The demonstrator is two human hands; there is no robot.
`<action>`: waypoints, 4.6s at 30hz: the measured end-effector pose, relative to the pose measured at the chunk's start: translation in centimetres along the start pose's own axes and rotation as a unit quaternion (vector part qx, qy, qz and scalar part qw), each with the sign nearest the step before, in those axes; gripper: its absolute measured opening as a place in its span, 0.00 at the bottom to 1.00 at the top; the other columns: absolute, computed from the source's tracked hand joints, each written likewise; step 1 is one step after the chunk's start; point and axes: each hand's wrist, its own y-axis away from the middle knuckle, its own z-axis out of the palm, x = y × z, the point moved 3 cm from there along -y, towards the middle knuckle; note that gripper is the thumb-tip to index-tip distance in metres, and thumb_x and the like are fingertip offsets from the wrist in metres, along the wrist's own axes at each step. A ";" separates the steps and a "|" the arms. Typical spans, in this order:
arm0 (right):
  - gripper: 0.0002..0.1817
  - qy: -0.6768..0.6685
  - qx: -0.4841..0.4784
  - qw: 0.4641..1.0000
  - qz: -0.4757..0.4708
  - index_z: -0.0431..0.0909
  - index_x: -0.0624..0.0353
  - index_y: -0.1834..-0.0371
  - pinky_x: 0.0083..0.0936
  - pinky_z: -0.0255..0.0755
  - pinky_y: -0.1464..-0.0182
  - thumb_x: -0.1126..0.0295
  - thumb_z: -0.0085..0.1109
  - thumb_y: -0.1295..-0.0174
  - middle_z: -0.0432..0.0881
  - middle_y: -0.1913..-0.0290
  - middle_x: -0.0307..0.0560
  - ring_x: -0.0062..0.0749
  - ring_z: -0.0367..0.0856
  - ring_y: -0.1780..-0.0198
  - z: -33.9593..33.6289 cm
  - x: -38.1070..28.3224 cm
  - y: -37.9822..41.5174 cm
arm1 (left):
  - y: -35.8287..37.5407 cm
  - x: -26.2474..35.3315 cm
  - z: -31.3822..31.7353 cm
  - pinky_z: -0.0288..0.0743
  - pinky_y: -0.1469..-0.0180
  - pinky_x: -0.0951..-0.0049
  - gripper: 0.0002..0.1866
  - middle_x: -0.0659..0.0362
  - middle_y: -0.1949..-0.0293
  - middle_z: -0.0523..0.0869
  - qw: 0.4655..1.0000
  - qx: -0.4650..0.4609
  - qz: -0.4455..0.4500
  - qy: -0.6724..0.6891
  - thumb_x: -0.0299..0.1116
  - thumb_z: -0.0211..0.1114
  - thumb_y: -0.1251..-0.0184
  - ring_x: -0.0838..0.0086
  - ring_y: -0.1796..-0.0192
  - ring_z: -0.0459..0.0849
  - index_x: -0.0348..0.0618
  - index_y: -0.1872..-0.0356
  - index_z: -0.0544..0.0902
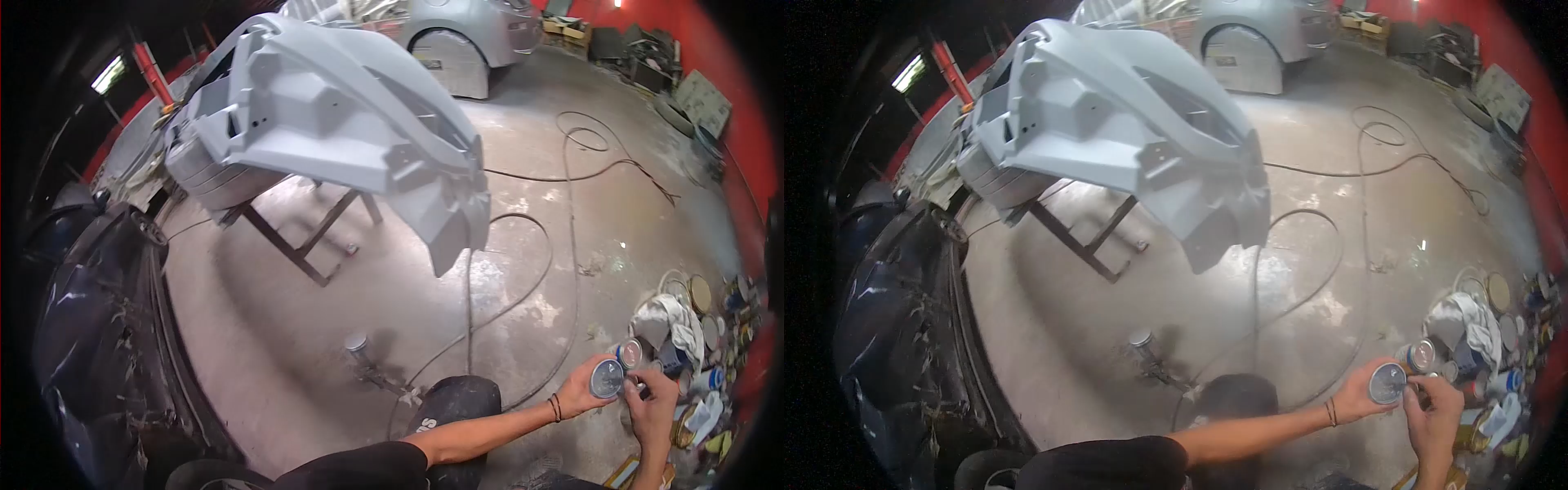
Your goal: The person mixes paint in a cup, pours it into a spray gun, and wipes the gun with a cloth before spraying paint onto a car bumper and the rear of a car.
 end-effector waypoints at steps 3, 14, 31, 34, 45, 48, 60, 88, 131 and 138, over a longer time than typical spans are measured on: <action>0.13 -0.024 -0.046 0.999 0.007 0.91 0.59 0.54 0.31 0.75 0.61 0.76 0.75 0.45 0.88 0.65 0.47 0.38 0.84 0.67 1.1 0.0 -0.1 | 0.2 -0.7 -1.2 0.75 0.29 0.63 0.42 0.51 0.35 0.82 0.999 0.028 0.030 0.006 0.34 0.86 0.44 0.64 0.32 0.82 0.39 0.28 0.75; 0.10 -0.025 -0.069 0.995 -0.062 0.90 0.61 0.55 0.33 0.77 0.61 0.75 0.73 0.40 0.88 0.65 0.49 0.36 0.84 0.68 1.2 -1.7 -2.2 | 0.2 0.4 -1.8 0.81 0.34 0.63 0.41 0.53 0.42 0.87 0.999 0.029 0.036 -0.024 0.35 0.87 0.44 0.65 0.40 0.87 0.40 0.30 0.75; 0.13 0.041 -0.010 0.999 -0.029 0.90 0.56 0.54 0.46 0.81 0.53 0.61 0.69 0.36 0.91 0.60 0.53 0.54 0.89 0.56 -1.7 2.2 1.8 | 2.2 1.1 3.1 0.77 0.31 0.66 0.42 0.53 0.38 0.82 0.999 -0.039 0.010 -0.014 0.27 0.87 0.47 0.68 0.36 0.82 0.36 0.30 0.74; 0.13 0.097 -0.013 0.995 0.005 0.89 0.58 0.55 0.46 0.81 0.52 0.61 0.69 0.36 0.91 0.61 0.54 0.55 0.90 0.56 -3.6 2.8 2.9 | 1.8 0.7 4.9 0.75 0.29 0.64 0.44 0.53 0.35 0.81 0.996 -0.080 -0.025 -0.007 0.27 0.88 0.46 0.66 0.34 0.81 0.36 0.29 0.72; 0.14 0.070 0.039 0.995 0.065 0.89 0.59 0.56 0.45 0.83 0.52 0.62 0.71 0.38 0.92 0.61 0.53 0.53 0.91 0.57 -6.3 8.8 7.7 | 1.8 -3.2 11.4 0.76 0.28 0.65 0.43 0.53 0.35 0.82 0.986 -0.154 -0.040 0.045 0.23 0.86 0.44 0.68 0.33 0.82 0.36 0.28 0.71; 0.13 0.090 0.005 0.991 0.095 0.89 0.58 0.56 0.44 0.82 0.53 0.62 0.70 0.38 0.91 0.64 0.53 0.54 0.90 0.60 -6.6 9.0 8.9 | 1.8 -4.2 12.8 0.75 0.28 0.63 0.43 0.53 0.34 0.81 0.980 -0.175 -0.027 0.094 0.25 0.86 0.44 0.68 0.33 0.82 0.37 0.27 0.72; 0.13 -0.187 0.119 0.912 0.345 0.88 0.60 0.51 0.23 0.75 0.66 0.65 0.71 0.34 0.85 0.67 0.39 0.18 0.81 0.70 -8.7 12.8 15.0 | 1.5 -5.9 14.0 0.82 0.35 0.68 0.43 0.56 0.41 0.85 0.982 -0.176 -0.046 0.044 0.25 0.87 0.46 0.71 0.40 0.86 0.38 0.29 0.72; 0.14 -0.263 -0.040 0.840 0.474 0.85 0.58 0.48 0.17 0.73 0.60 0.58 0.68 0.24 0.85 0.59 0.34 0.14 0.76 0.65 -8.0 18.4 24.7 | 2.8 -5.4 14.7 0.82 0.36 0.69 0.43 0.57 0.43 0.87 0.974 -0.224 0.022 0.000 0.27 0.88 0.46 0.73 0.41 0.87 0.36 0.30 0.74; 0.23 -0.093 0.158 0.921 0.344 0.86 0.58 0.32 0.26 0.80 0.38 0.71 0.71 0.30 0.92 0.41 0.47 0.28 0.90 0.42 -3.0 32.7 22.7 | -3.4 -4.1 10.3 0.81 0.35 0.69 0.46 0.57 0.42 0.85 0.997 -0.073 0.001 -0.014 0.21 0.88 0.49 0.72 0.40 0.86 0.37 0.29 0.71; 0.22 0.005 0.235 0.884 0.404 0.86 0.54 0.34 0.36 0.83 0.41 0.68 0.71 0.31 0.93 0.47 0.58 0.42 0.93 0.43 9.6 43.9 20.6 | -2.3 -2.1 5.3 0.80 0.32 0.65 0.46 0.50 0.37 0.84 0.996 -0.008 -0.038 -0.084 0.18 0.84 0.47 0.66 0.36 0.85 0.36 0.26 0.69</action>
